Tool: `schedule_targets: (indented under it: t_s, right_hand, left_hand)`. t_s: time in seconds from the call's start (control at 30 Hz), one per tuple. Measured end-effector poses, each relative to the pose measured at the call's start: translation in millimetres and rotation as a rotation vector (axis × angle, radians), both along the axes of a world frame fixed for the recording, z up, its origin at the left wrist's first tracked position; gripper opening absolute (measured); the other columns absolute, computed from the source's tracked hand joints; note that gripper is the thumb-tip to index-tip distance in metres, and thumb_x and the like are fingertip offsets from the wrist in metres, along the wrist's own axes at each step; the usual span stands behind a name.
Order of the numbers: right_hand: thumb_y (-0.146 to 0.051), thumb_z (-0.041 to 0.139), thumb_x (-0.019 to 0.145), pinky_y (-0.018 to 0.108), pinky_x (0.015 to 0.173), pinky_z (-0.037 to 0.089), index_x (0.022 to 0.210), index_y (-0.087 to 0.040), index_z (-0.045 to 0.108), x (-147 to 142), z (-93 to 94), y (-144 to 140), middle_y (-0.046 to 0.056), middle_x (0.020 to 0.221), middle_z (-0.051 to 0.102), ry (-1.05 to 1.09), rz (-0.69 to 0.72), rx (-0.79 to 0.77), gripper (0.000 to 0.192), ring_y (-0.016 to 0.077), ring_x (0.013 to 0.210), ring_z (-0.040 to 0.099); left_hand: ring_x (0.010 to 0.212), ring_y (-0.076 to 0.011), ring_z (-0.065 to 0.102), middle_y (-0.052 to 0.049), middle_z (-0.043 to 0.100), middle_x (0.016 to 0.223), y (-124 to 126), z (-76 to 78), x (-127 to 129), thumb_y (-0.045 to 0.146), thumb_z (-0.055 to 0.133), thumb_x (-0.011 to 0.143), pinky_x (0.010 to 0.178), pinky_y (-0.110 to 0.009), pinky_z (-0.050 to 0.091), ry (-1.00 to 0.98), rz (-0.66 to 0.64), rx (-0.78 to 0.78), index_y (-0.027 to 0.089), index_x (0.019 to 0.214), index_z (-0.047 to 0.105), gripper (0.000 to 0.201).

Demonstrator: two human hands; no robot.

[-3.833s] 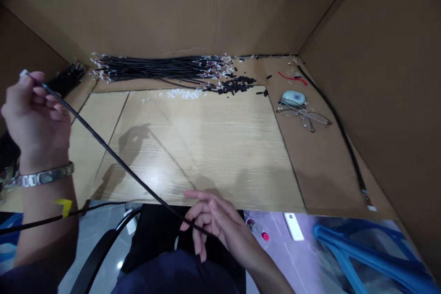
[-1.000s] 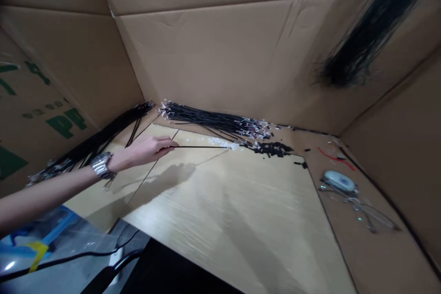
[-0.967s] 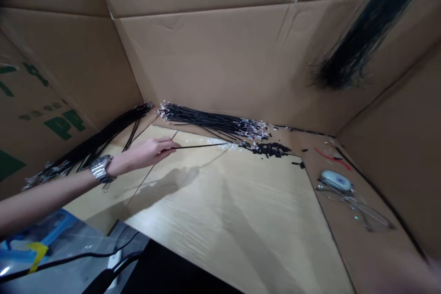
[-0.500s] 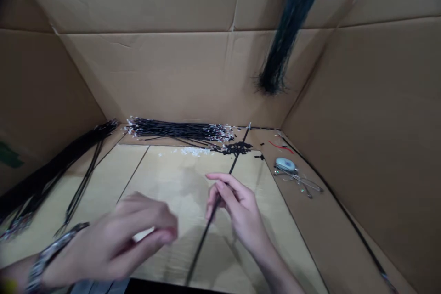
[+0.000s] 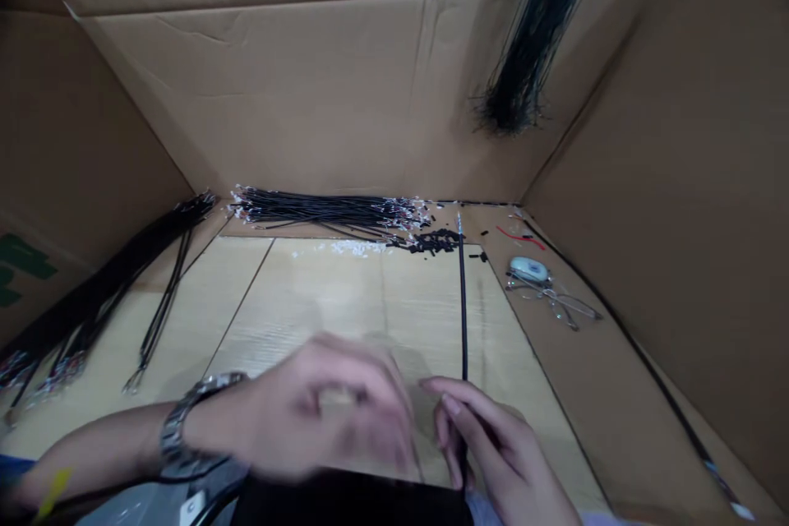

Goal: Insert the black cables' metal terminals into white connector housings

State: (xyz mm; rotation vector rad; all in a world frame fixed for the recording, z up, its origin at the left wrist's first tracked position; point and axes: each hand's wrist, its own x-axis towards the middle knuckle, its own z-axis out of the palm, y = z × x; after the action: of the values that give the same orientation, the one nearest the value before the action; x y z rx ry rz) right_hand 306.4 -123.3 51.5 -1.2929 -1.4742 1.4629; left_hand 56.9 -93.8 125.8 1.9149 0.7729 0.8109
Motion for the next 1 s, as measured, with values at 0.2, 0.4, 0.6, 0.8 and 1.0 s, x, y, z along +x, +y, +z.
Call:
schedule_targets:
  t_s: [0.2,0.4,0.6,0.8,1.0]
  right_hand:
    - [-0.052,0.04,0.098,0.027,0.053,0.05,0.12,-0.023,0.066,6.5,-17.9,-6.1,0.004,0.078,0.061,-0.103,0.128,0.062,0.044,0.0137,0.055,0.059]
    - [-0.046,0.035,0.101,0.025,0.056,0.049,0.117,-0.024,0.067,-20.0,-23.5,-0.9,0.003,0.077,0.061,-0.186,0.217,0.047,0.042,0.0129,0.057,0.057]
    - [-0.019,0.04,0.095,0.029,0.076,0.051,0.118,-0.029,0.068,-45.7,-13.7,-2.6,0.002,0.082,0.066,-0.259,0.371,0.208,0.037,0.0136,0.068,0.061]
    - [-0.017,0.041,0.095,0.021,0.067,0.049,0.116,-0.025,0.069,-89.6,-10.8,-1.0,-0.001,0.075,0.065,-0.161,0.435,0.202,0.036,0.0088,0.059,0.056]
    - [-0.024,0.046,0.095,0.022,0.07,0.051,0.121,-0.028,0.068,-112.9,-20.3,-4.6,0.0,0.083,0.072,-0.127,0.5,0.137,0.034,0.0115,0.066,0.064]
  left_hand:
    - [0.135,-0.0354,0.045,-0.018,0.052,0.142,31.1,-98.4,-159.0,0.042,0.047,0.093,0.113,-0.055,0.034,0.765,0.716,0.303,0.018,0.136,0.053,0.049]
    - [0.128,-0.0357,0.054,-0.01,0.058,0.141,6.5,-126.1,-328.2,0.044,0.034,0.094,0.115,-0.064,0.019,1.176,0.843,0.237,0.026,0.129,0.059,0.047]
    - [0.124,-0.0368,0.057,0.002,0.068,0.128,20.2,-110.2,-347.5,0.057,0.044,0.083,0.115,-0.06,0.027,0.954,0.905,0.271,0.039,0.111,0.067,0.04]
    - [0.126,-0.0307,0.057,-0.008,0.062,0.135,61.4,-81.0,-193.9,0.068,0.037,0.091,0.113,-0.049,0.037,0.05,0.669,-0.283,0.029,0.136,0.053,0.062]
    - [0.064,-0.013,0.061,-0.001,0.06,0.076,73.1,-46.7,-23.0,0.053,0.056,0.092,0.066,-0.026,0.053,-0.556,0.265,-0.484,0.019,0.109,0.062,0.039]
